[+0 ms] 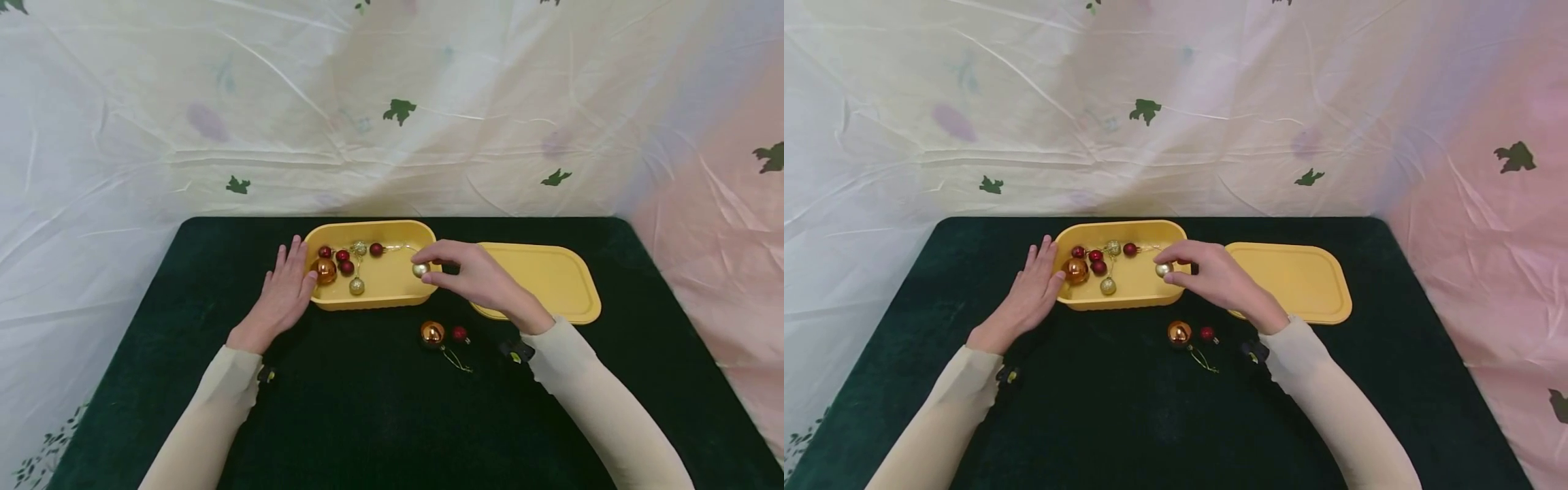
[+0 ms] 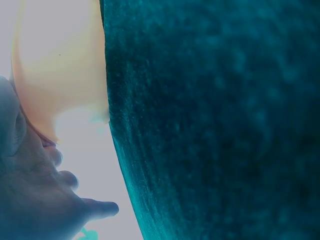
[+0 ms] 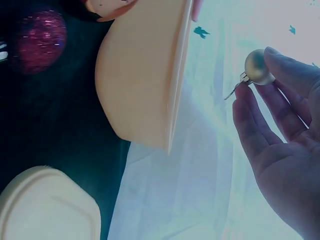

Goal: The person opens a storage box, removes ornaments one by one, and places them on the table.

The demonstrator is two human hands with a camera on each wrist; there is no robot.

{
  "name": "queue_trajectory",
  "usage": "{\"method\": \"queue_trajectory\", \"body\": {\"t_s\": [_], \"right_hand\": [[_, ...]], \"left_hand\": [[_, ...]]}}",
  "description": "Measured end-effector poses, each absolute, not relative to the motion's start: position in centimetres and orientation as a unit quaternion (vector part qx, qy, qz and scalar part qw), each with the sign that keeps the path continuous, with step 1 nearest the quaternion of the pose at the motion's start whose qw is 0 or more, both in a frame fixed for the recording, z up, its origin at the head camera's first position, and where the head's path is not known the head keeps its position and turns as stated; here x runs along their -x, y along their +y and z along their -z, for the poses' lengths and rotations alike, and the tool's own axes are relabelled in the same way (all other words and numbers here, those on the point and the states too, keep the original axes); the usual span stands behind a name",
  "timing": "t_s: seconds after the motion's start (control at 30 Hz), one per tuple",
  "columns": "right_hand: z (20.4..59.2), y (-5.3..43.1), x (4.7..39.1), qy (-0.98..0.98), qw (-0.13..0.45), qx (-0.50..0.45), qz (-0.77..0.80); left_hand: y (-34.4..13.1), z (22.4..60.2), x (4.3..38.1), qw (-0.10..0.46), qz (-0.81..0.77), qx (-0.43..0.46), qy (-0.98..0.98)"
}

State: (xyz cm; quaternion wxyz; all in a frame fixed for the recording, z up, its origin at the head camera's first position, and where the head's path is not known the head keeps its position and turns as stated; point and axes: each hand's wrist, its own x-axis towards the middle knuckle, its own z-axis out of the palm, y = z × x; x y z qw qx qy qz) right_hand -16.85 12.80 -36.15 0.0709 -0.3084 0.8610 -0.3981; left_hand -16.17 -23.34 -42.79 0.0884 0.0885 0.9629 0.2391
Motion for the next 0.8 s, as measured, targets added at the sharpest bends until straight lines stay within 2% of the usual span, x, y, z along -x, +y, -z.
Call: {"method": "queue_trajectory", "body": {"t_s": [0.8], "right_hand": [[37.5, 18.0, 13.0, 0.867, 0.060, 0.282, 0.407]], "left_hand": [[-23.3, 42.6, 16.2, 0.091, -0.220, -0.088, 0.967]]}}
